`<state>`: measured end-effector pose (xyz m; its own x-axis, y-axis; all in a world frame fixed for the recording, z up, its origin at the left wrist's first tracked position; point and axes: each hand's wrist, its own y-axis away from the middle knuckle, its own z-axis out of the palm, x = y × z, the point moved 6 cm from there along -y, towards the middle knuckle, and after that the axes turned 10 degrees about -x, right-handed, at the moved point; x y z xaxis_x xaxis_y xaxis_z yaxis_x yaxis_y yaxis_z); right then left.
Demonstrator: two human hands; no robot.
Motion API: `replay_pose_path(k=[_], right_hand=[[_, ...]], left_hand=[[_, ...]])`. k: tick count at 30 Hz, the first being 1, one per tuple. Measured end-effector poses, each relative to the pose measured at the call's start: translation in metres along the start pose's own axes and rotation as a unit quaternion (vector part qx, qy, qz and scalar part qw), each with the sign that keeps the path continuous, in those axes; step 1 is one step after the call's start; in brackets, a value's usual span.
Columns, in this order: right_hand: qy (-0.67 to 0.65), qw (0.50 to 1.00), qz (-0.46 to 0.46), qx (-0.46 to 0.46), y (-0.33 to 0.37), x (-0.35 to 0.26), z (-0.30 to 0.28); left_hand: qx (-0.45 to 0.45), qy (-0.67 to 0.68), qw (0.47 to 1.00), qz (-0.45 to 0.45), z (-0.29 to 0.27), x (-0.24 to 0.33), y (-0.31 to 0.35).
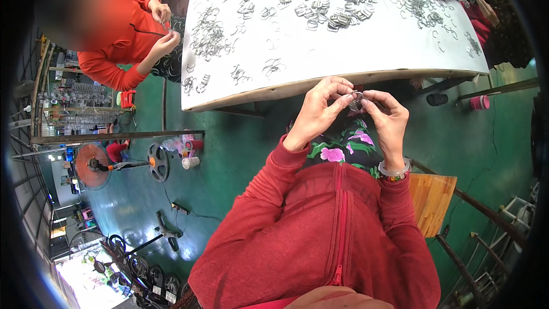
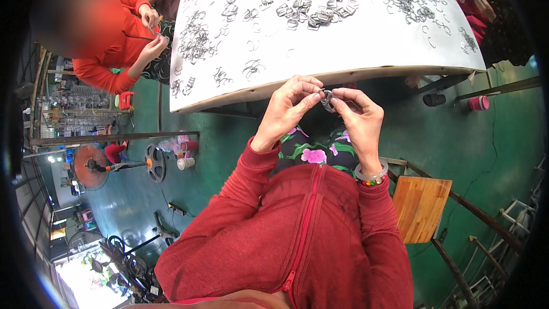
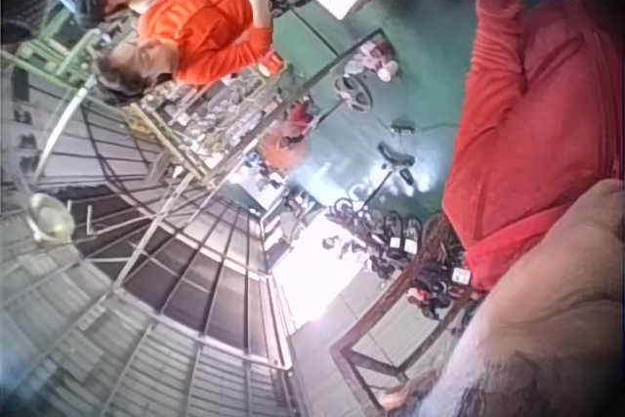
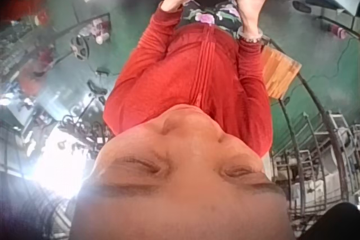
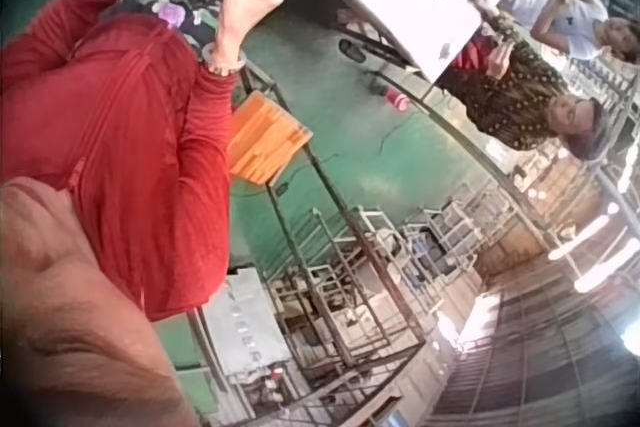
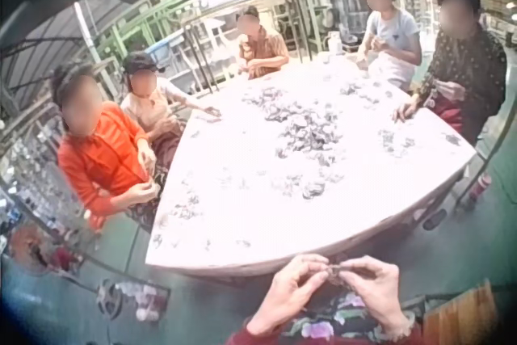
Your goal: The person sits at a table and repeatedly picks up small metal keychain components, attaches them to key rings, and places the assembled keychains on the table. They continue this process throughout the clip, handling each unit one at a time.
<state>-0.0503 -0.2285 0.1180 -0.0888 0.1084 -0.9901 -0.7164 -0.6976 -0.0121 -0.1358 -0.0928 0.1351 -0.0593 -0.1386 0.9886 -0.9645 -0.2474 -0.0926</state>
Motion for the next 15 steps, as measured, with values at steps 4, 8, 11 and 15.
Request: replay_pose_path(k=[4, 8, 11, 15], right_hand=[[0.049, 0.996, -0.072, -0.028, 0.001, -0.014, 0.015], [0.148, 0.984, -0.08, -0.066, -0.007, -0.017, 0.011], [0.048, 0.996, -0.058, -0.04, -0.026, -0.017, -0.016], [0.091, 0.996, 0.011, 0.011, -0.079, -0.002, -0.04]], left_hand=[[0.006, 0.034, 0.999, 0.003, 0.004, -0.011, 0.001], [-0.02, 0.105, 0.993, -0.04, 0.011, -0.009, -0.001], [-0.029, 0.136, 0.989, -0.045, 0.01, -0.011, -0.003], [-0.033, 0.075, 0.995, -0.051, 0.01, -0.013, -0.004]])
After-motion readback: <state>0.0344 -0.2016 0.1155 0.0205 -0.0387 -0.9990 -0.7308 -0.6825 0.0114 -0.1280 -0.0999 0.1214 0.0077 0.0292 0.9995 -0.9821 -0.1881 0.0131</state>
